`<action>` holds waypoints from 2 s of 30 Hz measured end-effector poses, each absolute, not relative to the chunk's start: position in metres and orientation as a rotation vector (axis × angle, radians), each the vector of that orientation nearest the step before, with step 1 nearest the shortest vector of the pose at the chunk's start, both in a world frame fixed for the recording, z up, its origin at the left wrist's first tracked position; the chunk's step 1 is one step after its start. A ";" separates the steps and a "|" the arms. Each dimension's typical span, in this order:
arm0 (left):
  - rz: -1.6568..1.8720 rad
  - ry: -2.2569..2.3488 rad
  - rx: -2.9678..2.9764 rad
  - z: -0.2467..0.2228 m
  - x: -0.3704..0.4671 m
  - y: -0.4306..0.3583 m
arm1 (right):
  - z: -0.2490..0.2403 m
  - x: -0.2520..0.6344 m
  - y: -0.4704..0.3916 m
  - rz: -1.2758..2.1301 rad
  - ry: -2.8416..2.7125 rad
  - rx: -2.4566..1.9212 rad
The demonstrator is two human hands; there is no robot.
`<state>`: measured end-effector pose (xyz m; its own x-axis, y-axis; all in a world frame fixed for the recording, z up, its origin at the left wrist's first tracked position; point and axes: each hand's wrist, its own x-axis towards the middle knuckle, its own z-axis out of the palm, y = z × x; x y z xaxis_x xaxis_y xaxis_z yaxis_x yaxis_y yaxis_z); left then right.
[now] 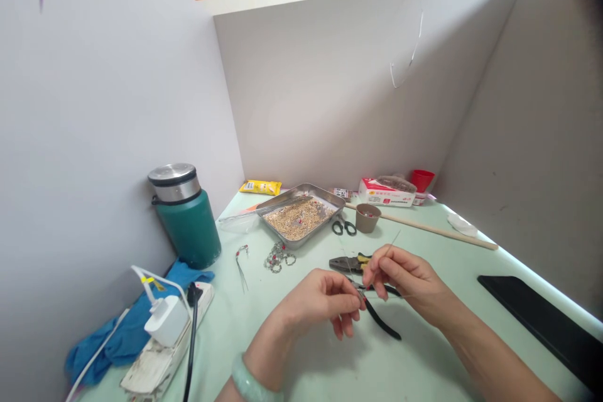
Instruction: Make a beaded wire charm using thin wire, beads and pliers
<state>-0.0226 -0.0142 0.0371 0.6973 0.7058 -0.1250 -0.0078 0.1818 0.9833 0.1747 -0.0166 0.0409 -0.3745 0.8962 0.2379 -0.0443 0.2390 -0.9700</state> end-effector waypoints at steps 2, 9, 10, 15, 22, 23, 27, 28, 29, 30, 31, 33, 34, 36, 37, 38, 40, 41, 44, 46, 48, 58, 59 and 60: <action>0.564 0.653 1.312 0.037 -0.022 -0.014 | 0.040 0.175 -0.016 1.277 -1.591 -0.817; 0.621 0.755 1.476 0.034 -0.020 -0.016 | 0.035 0.173 -0.012 1.189 -1.537 -0.903; 0.638 0.779 1.514 0.032 -0.020 -0.016 | 0.035 0.173 -0.011 1.175 -1.518 -0.927; 0.665 0.819 1.548 0.030 -0.019 -0.016 | 0.033 0.171 -0.011 1.157 -1.488 -0.964; 0.656 0.753 1.422 0.036 -0.018 -0.016 | 0.034 0.167 -0.013 1.190 -1.462 -0.974; 0.662 0.754 1.411 0.036 -0.018 -0.016 | 0.036 0.168 -0.013 1.189 -1.450 -0.983; 0.739 0.771 1.360 0.037 -0.021 -0.013 | 0.040 0.173 -0.014 1.031 -1.497 -1.207; 0.772 0.778 1.346 0.038 -0.022 -0.012 | 0.039 0.175 -0.016 0.917 -1.579 -1.324; 0.805 0.786 1.333 0.039 -0.023 -0.011 | 0.036 0.176 -0.020 0.770 -1.692 -1.441; 0.837 0.795 1.319 0.039 -0.023 -0.011 | 0.032 0.176 -0.024 0.599 -1.831 -1.545; 0.864 0.806 1.306 0.040 -0.024 -0.010 | 0.025 0.175 -0.030 0.429 -1.989 -1.609; 0.908 0.819 1.276 0.042 -0.025 -0.009 | 0.010 0.172 -0.042 0.135 -2.198 -1.622; 0.924 0.816 1.263 0.042 -0.025 -0.009 | 0.002 0.171 -0.047 0.013 -2.247 -1.622; 0.947 0.796 1.248 0.042 -0.027 -0.009 | -0.011 0.167 -0.053 -0.186 -2.236 -1.660; 0.959 0.785 1.245 0.042 -0.028 -0.009 | -0.016 0.166 -0.054 -0.252 -2.214 -1.682; 0.969 0.775 1.242 0.041 -0.029 -0.009 | -0.018 0.164 -0.055 -0.305 -2.195 -1.695; 0.996 0.764 1.222 0.038 -0.031 -0.008 | -0.020 0.162 -0.054 -0.375 -2.179 -1.704; 1.006 0.754 1.206 0.037 -0.032 -0.008 | -0.019 0.161 -0.053 -0.398 -2.183 -1.694; 1.035 0.725 1.145 0.035 -0.035 -0.007 | -0.018 0.158 -0.054 -0.431 -2.213 -1.627; 1.044 0.716 1.094 0.035 -0.035 -0.007 | -0.019 0.157 -0.056 -0.389 -2.225 -1.576; 1.045 0.707 1.051 0.035 -0.035 -0.007 | -0.018 0.158 -0.056 -0.244 -2.189 -1.559; 1.166 0.823 1.123 0.039 -0.032 -0.007 | 0.041 0.143 -0.051 1.047 -1.725 -1.370; 1.196 0.839 1.138 0.040 -0.032 -0.007 | 0.045 0.142 -0.048 0.993 -1.765 -1.337; 1.222 0.852 1.149 0.041 -0.032 -0.007 | 0.047 0.141 -0.044 0.950 -1.793 -1.309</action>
<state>-0.0323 -0.0066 0.0412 0.1812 0.9796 0.0869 -0.2578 -0.0380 0.9654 0.1406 -0.0439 0.0470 -0.2342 0.9647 0.1204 0.4420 0.2160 -0.8706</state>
